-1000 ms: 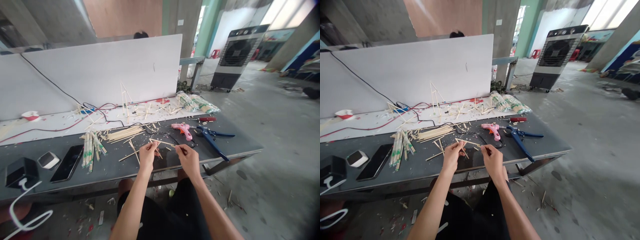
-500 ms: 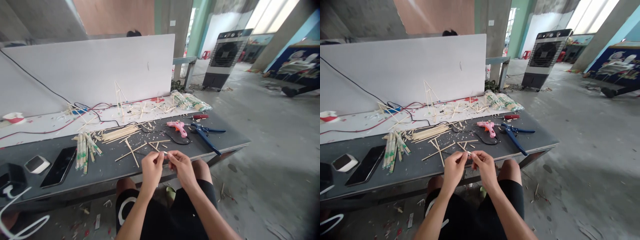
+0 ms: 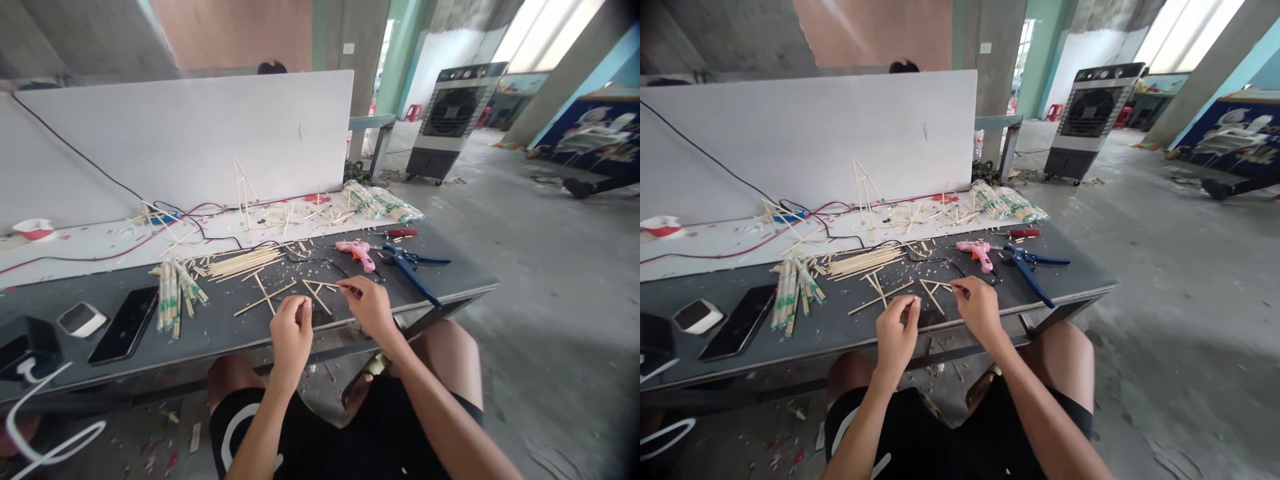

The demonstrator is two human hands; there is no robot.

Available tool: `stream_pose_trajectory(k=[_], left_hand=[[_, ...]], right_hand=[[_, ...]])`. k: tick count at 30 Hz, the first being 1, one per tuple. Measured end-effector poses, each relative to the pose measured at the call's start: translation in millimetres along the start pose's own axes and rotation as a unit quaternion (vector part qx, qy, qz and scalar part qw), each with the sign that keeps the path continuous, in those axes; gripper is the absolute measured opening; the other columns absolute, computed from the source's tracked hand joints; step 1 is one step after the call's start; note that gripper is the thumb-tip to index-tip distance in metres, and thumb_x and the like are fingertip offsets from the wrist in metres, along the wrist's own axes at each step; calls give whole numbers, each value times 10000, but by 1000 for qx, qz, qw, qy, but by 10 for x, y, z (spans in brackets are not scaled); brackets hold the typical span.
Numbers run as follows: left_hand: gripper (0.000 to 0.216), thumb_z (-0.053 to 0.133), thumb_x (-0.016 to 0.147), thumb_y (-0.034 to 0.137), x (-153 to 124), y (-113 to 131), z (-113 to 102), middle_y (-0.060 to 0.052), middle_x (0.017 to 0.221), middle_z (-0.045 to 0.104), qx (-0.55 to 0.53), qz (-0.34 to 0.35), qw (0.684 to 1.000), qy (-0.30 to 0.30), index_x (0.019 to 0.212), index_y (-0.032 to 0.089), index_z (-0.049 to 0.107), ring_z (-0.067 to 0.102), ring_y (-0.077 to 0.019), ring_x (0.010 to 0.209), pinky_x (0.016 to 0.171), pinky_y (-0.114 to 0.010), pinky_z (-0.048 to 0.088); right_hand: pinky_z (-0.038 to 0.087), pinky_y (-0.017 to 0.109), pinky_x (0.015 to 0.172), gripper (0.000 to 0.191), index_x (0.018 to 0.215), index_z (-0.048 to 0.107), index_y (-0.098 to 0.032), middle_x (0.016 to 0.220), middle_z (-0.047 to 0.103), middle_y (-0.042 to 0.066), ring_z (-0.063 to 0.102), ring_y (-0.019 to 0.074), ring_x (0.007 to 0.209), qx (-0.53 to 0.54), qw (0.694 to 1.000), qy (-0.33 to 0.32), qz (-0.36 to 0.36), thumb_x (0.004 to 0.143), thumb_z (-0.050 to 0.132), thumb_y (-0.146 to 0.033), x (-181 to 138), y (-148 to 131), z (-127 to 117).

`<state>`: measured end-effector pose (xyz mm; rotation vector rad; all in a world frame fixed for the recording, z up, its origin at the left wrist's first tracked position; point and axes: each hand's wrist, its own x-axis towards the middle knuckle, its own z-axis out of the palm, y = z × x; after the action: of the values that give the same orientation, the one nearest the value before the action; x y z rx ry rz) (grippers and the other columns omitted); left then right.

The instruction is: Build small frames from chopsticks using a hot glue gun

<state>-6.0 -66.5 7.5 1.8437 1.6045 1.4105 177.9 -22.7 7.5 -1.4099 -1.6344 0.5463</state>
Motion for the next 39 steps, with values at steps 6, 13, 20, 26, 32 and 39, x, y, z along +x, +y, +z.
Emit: stream_pose_trajectory(k=[6, 13, 20, 26, 32, 39], left_hand=[[211, 405, 1025, 217, 290, -254, 101, -122, 1335, 659, 114, 125, 977, -128, 958, 202, 605, 538, -291, 1349, 1046, -473, 477], [235, 379, 1025, 169, 396, -430, 231, -126, 1367, 647, 157, 138, 953, -218, 1023, 190, 613, 516, -261, 1382, 1107, -503, 433], [252, 405, 999, 124, 405, -430, 240, -141, 1331, 667, 200, 170, 939, -222, 1071, 177, 641, 541, -273, 1359, 1092, -511, 454], [284, 420, 979, 88, 358, -364, 240, -164, 1346, 652, 235, 219, 919, -228, 1157, 151, 632, 554, -277, 1345, 1127, -499, 440], [339, 378, 940, 1, 282, -174, 278, -230, 1336, 635, 291, 228, 901, -228, 1164, 76, 622, 560, -298, 1334, 1131, -486, 436], [275, 400, 994, 112, -156, 478, 234, -89, 860, 732, 175, 242, 911, -283, 974, 168, 668, 711, -221, 790, 685, -340, 558]], right_hand=[[492, 309, 850, 241, 988, 799, -196, 1001, 765, 77, 686, 217, 927, -114, 979, -111, -127, 884, 592, -131, 477, 195, 60], [459, 277, 810, 223, 922, 808, -191, 926, 737, 79, 661, 200, 885, -181, 967, -137, -115, 913, 588, -157, 453, 296, 164], [440, 272, 792, 276, 943, 811, -201, 928, 711, 89, 635, 202, 900, -214, 955, -167, -117, 947, 535, -180, 463, 247, 128], [439, 277, 805, 302, 976, 807, -187, 969, 703, 110, 625, 214, 937, -235, 947, -184, -119, 942, 508, -158, 458, 227, 124], [447, 282, 820, 296, 955, 807, -179, 981, 716, 114, 646, 214, 911, -228, 946, -200, -112, 925, 514, -143, 477, 183, 115], [474, 381, 794, 485, 1003, 769, -81, 1018, 706, 269, 676, 319, 911, -330, 943, -10, 50, 982, 487, -475, 806, 308, -290]])
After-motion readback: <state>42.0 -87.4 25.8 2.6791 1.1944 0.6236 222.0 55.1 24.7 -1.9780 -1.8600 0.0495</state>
